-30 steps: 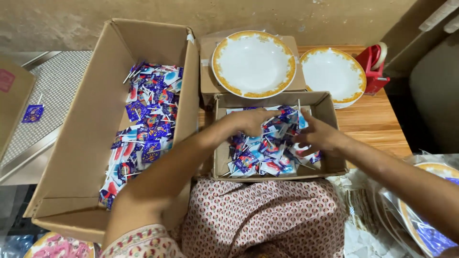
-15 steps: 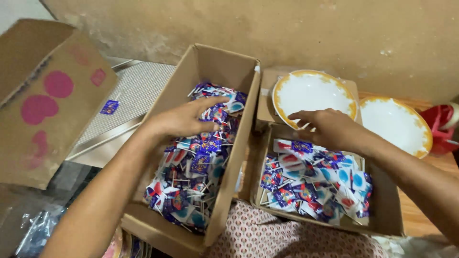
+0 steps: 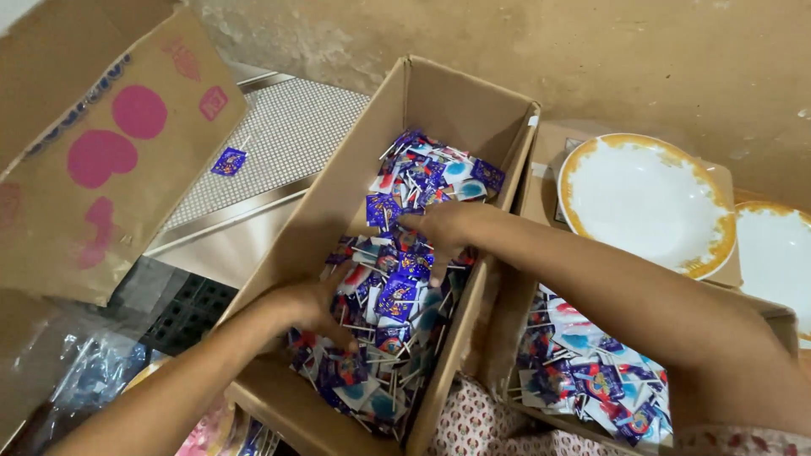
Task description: The person places lollipops onto decorative plates, covers the plates with plastic bags, and organizes the items into cardboard boxes.
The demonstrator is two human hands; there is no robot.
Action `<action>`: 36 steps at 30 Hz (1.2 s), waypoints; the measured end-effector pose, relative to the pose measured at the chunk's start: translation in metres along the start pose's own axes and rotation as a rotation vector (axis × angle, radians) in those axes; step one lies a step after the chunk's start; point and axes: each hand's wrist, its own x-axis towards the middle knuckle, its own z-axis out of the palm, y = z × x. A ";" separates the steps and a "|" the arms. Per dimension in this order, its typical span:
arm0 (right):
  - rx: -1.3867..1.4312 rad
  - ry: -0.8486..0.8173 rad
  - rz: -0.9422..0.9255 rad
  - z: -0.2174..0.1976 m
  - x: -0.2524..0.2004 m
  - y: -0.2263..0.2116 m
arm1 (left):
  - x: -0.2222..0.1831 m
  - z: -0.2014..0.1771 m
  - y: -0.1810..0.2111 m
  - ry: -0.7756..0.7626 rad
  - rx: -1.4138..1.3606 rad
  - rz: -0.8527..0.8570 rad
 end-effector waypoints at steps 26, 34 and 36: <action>0.315 -0.354 -0.045 0.002 0.022 -0.009 | 0.065 0.028 0.013 0.169 -0.468 0.018; 0.528 -0.218 -0.163 -0.001 0.015 -0.011 | 0.110 0.059 0.023 0.226 -1.206 0.513; 0.703 -0.320 -0.069 -0.009 0.004 -0.017 | 0.101 0.049 0.031 0.221 -1.289 0.595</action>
